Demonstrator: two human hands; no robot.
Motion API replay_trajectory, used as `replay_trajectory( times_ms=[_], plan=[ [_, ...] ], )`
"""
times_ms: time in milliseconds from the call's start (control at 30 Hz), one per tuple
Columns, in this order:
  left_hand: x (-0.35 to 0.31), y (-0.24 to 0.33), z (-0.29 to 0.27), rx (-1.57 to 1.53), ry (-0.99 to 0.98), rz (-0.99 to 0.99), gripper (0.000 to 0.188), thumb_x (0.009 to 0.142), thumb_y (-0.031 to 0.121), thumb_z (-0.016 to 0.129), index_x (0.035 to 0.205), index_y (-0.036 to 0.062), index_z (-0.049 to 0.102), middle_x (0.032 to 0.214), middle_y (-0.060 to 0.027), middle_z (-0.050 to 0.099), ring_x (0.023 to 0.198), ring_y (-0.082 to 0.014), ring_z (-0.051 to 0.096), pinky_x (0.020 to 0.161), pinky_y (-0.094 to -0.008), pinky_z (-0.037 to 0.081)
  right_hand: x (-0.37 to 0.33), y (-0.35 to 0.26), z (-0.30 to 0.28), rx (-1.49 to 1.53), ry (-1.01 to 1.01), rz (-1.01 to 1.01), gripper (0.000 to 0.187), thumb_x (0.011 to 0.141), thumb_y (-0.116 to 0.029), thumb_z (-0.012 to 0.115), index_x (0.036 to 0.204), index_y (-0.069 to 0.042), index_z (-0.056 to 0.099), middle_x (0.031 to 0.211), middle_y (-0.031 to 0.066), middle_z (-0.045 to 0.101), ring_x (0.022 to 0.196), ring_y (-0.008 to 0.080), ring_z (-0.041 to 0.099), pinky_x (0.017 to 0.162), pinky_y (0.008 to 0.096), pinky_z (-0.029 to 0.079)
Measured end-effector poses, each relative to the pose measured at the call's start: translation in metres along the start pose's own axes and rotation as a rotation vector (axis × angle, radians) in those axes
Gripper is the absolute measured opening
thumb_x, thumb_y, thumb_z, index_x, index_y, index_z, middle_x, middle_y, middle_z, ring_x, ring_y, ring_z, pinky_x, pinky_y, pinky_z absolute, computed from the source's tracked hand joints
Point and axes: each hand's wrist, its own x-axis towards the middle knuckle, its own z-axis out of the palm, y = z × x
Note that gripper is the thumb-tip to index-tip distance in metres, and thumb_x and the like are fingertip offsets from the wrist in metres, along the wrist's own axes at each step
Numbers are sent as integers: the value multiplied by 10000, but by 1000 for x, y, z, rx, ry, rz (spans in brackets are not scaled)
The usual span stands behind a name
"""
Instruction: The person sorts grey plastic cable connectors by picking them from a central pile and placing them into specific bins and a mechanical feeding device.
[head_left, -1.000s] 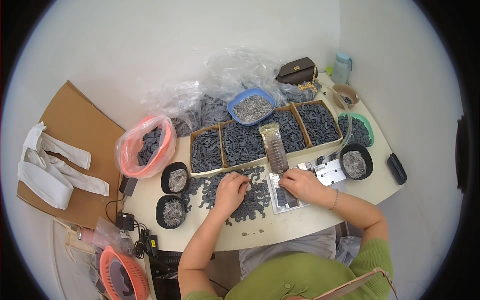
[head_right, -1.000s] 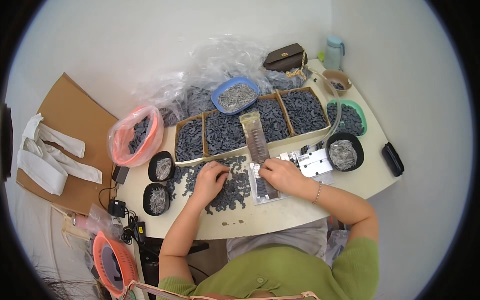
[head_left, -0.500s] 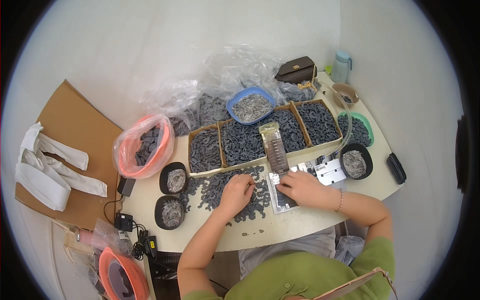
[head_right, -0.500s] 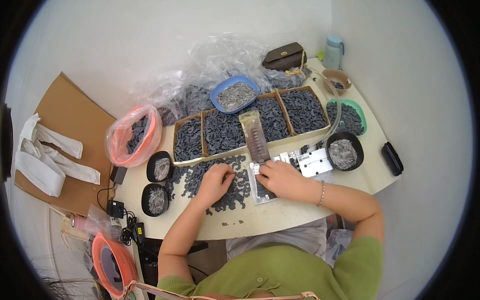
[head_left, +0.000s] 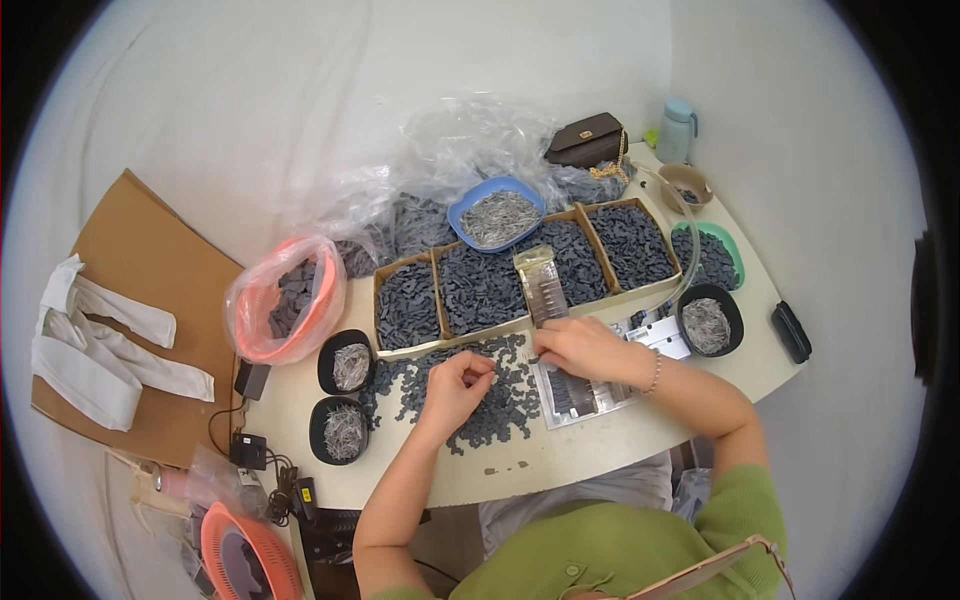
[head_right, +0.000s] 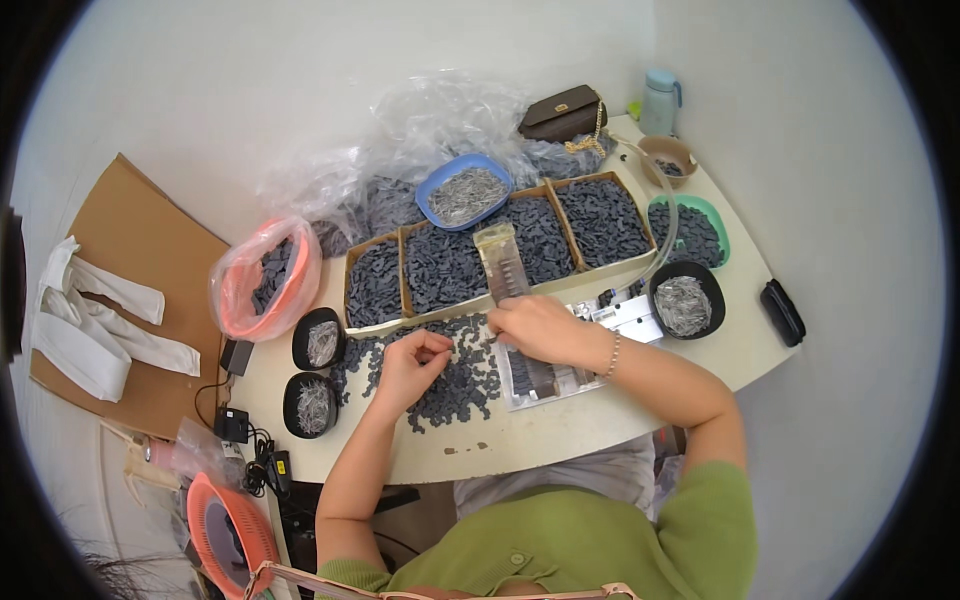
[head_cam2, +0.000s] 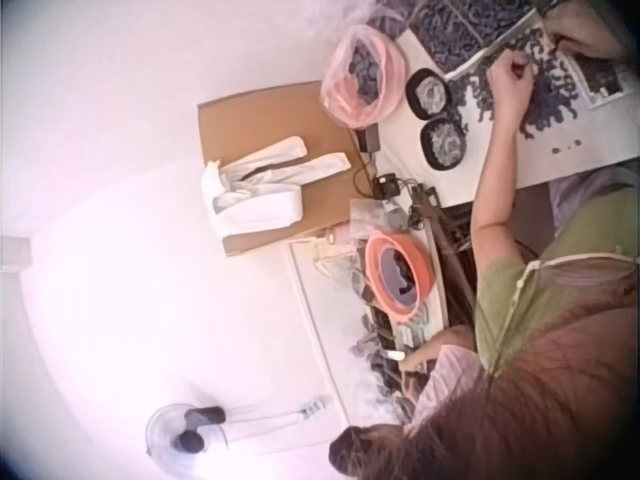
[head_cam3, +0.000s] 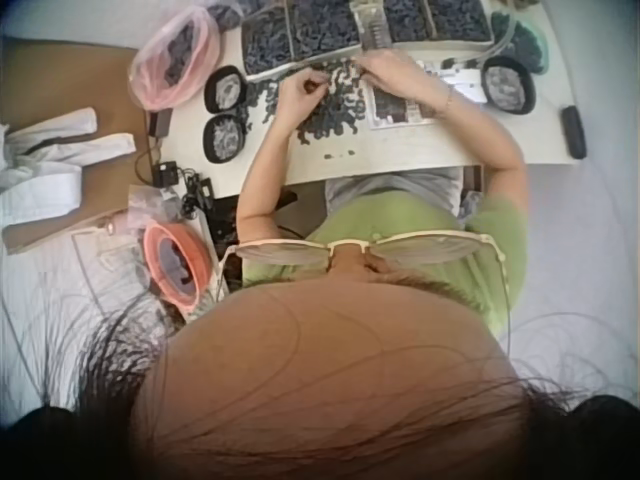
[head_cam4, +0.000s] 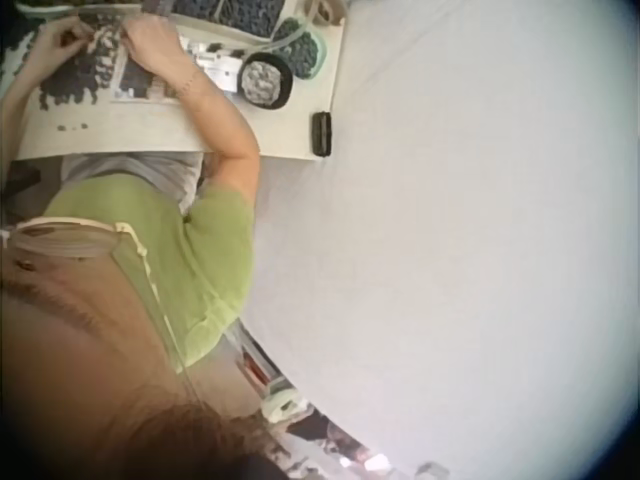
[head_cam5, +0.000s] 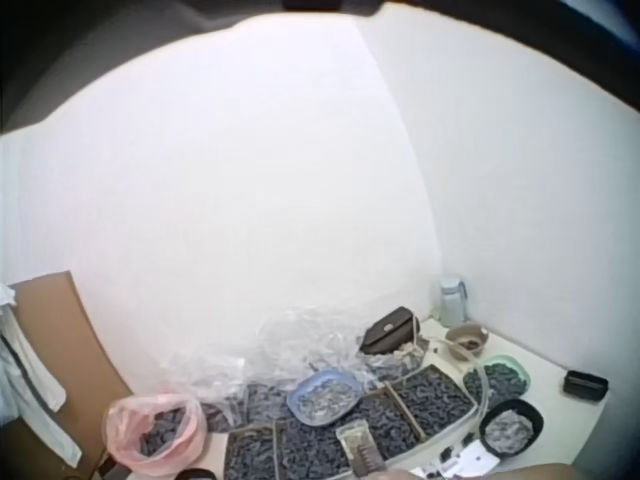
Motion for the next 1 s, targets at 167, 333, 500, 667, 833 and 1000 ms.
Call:
replay_trajectory(
  times_ms=[167, 333, 500, 667, 833, 1000],
  plan=[
    [6, 15, 17, -29, -17, 125, 117, 785, -31, 682, 891, -6, 638, 837, -54, 639, 731, -101, 611, 649, -237, 492, -27, 8, 18, -148, 105, -132, 99, 790, -111, 634, 868, -61, 600, 841, 94, 605, 811, 290, 632, 669, 395, 518],
    [8, 17, 28, 35, -46, 190, 133, 774, -49, 672, 894, 1, 645, 820, -61, 603, 693, -126, 592, 640, -246, 483, -31, 19, 22, -94, 233, -199, 138, 768, -110, 588, 895, -62, 613, 826, 71, 585, 778, 258, 623, 665, 362, 519],
    [7, 16, 39, 46, -23, 229, 122, 777, -52, 668, 885, 1, 646, 822, -73, 607, 677, -144, 604, 621, -252, 488, -42, 5, 25, -309, 214, -341, 141, 721, -97, 594, 832, -11, 609, 799, 75, 582, 794, 228, 614, 663, 328, 514],
    [15, 22, 57, 136, 14, 328, 160, 759, -53, 666, 896, 25, 641, 841, -96, 613, 719, -205, 638, 636, -301, 512, -52, 0, 24, -448, 188, -340, 332, 725, -96, 602, 1039, 4, 643, 1029, 109, 636, 967, 250, 624, 820, 327, 515],
    [13, 22, 71, 573, -59, 615, 210, 754, 25, 609, 962, 45, 635, 931, -91, 606, 881, -265, 619, 703, -352, 525, -67, 12, 1, -186, 151, -232, 305, 760, -80, 598, 1054, -25, 654, 1114, 98, 644, 1019, 272, 620, 865, 368, 504],
    [-6, 29, 74, 818, -108, 721, 315, 728, 44, 570, 1024, -54, 615, 1019, -142, 597, 952, -281, 596, 758, -333, 529, -98, 56, -65, -187, 436, 122, 227, 774, -58, 612, 994, -63, 671, 972, 120, 662, 904, 298, 633, 793, 390, 510]
  ],
)
